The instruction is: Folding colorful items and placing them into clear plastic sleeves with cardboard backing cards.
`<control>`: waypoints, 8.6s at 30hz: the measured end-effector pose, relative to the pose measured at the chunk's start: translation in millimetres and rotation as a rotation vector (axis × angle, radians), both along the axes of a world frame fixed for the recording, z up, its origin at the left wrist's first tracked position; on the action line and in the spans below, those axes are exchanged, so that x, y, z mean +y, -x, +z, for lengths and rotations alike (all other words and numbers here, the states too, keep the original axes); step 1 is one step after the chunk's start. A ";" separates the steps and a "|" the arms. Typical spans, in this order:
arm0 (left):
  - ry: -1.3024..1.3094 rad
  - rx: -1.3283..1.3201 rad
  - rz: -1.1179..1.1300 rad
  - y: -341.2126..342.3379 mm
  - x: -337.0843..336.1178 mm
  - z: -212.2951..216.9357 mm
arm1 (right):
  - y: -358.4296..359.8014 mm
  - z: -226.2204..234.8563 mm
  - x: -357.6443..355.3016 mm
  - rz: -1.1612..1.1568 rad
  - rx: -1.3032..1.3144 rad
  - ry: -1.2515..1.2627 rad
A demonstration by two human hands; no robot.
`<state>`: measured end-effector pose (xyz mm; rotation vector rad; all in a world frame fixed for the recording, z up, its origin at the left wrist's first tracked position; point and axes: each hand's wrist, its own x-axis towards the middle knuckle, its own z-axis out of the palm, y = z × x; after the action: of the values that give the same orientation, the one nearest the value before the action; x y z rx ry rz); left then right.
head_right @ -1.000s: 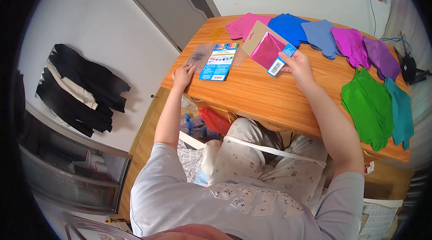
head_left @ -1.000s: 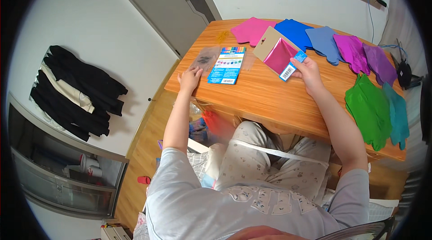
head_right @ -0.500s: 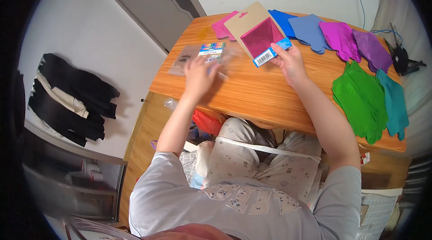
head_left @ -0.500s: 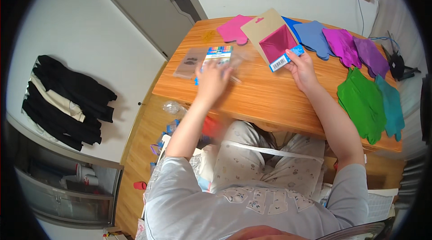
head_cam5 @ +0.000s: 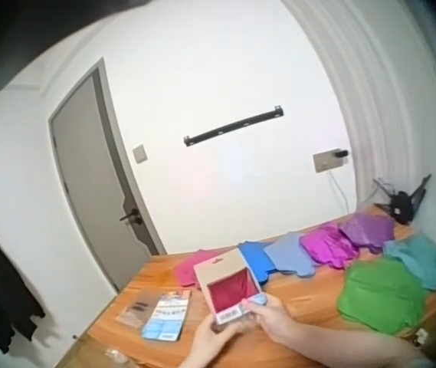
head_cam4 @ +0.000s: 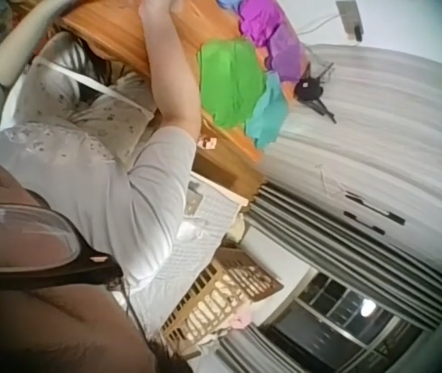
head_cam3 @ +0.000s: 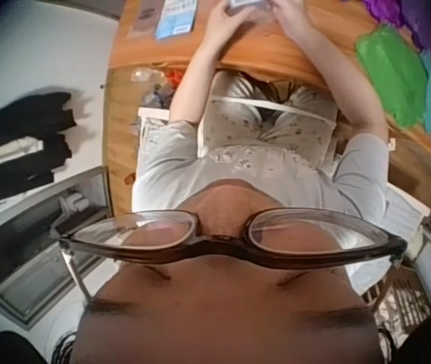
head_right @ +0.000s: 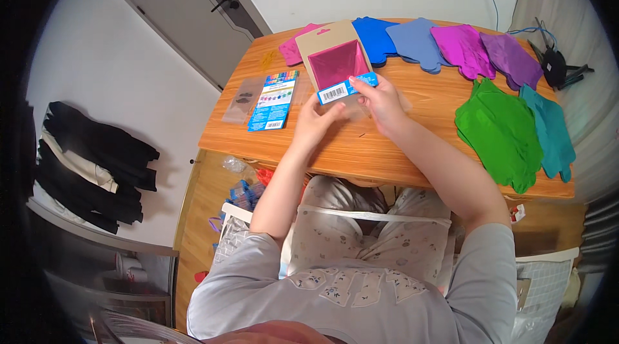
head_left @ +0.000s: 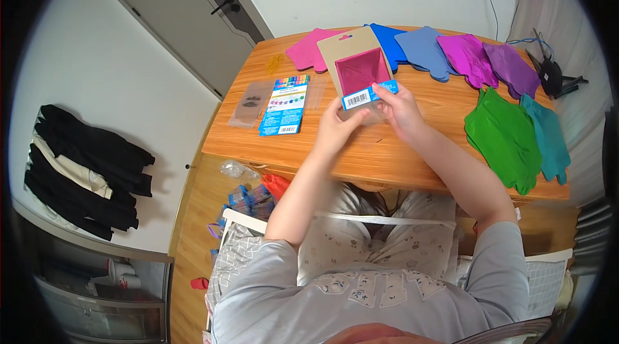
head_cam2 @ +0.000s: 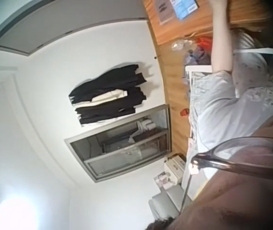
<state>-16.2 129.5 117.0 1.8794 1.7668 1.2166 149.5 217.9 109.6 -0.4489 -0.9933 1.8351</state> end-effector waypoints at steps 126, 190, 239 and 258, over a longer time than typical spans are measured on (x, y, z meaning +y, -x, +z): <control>0.248 0.684 -0.385 32.7 4.1 -5.0 | -33.3 -15.6 16.5 0.135 -1.192 -1.192; 0.142 0.582 -0.336 33.6 1.2 -20.0 | -43.6 -8.3 19.6 0.218 -1.347 -1.446; 0.109 0.119 -0.439 16.1 0.2 -18.5 | -42.0 -0.4 0.1 0.251 -1.298 -1.476; 0.583 -1.119 -0.207 32.4 -151.3 -77.9 | -22.1 19.1 -48.3 0.690 -0.629 -0.729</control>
<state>-48.6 -21.8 39.1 0.7321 1.0628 1.1308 171.6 169.5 128.8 -0.2296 -2.3671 1.7376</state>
